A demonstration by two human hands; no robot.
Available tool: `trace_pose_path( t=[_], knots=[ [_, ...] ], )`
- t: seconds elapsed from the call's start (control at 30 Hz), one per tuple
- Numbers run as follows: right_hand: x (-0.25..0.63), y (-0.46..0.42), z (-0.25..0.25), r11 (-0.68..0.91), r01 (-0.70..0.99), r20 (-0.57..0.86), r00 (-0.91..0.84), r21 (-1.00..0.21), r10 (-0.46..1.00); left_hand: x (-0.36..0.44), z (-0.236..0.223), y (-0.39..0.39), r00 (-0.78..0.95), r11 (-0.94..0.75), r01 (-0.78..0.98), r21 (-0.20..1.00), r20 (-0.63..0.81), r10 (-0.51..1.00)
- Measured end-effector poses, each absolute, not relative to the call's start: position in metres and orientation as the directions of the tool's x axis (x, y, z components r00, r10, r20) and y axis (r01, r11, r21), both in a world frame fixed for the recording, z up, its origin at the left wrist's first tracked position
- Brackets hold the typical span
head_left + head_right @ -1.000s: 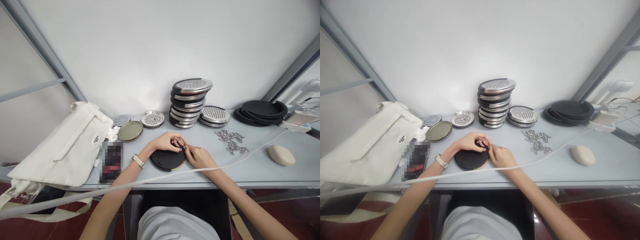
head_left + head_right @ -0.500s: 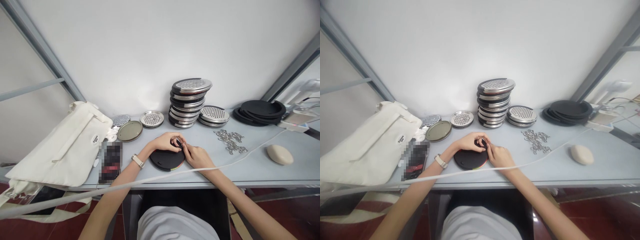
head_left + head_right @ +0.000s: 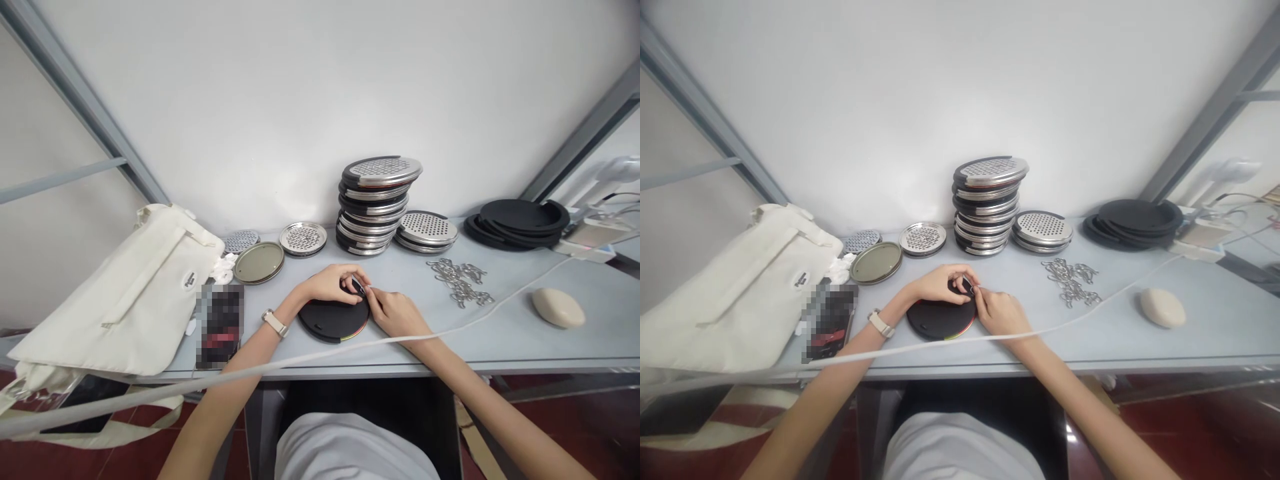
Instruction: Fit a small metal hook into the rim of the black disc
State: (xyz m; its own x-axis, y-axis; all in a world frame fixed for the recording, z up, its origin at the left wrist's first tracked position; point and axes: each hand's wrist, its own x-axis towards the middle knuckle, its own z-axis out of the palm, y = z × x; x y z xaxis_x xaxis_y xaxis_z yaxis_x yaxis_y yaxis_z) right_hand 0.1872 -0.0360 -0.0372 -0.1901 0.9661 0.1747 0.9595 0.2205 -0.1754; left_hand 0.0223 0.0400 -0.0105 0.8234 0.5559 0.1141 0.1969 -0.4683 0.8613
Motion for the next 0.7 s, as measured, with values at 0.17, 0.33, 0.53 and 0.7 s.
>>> trace_pose_path(
  t=[0.17, 0.33, 0.53, 0.7],
  knots=[
    [0.1893, -0.036, -0.0395, 0.249, 0.953, 0.186, -0.216, -0.175, 0.959, 0.0226, -0.0101, 0.0393, 0.82, -0.423, 0.208, 0.882, 0.079, 0.567],
    [0.1907, -0.0362, -0.0421, 0.261, 0.95, 0.209, -0.224, -0.173, 0.952, 0.0229, -0.0128, 0.0412, 0.823, -0.408, 0.18, 0.895, 0.09, 0.56],
    [0.1899, -0.0369, -0.0422, 0.238, 0.95, 0.214, -0.194, -0.203, 0.957, 0.0222, -0.0139, 0.0421, 0.827, -0.393, 0.157, 0.906, 0.096, 0.553],
    [0.189, -0.0369, -0.0421, 0.242, 0.95, 0.223, -0.197, -0.197, 0.955, 0.0218, -0.0132, 0.0419, 0.832, -0.386, 0.153, 0.91, 0.092, 0.547]
  ],
)
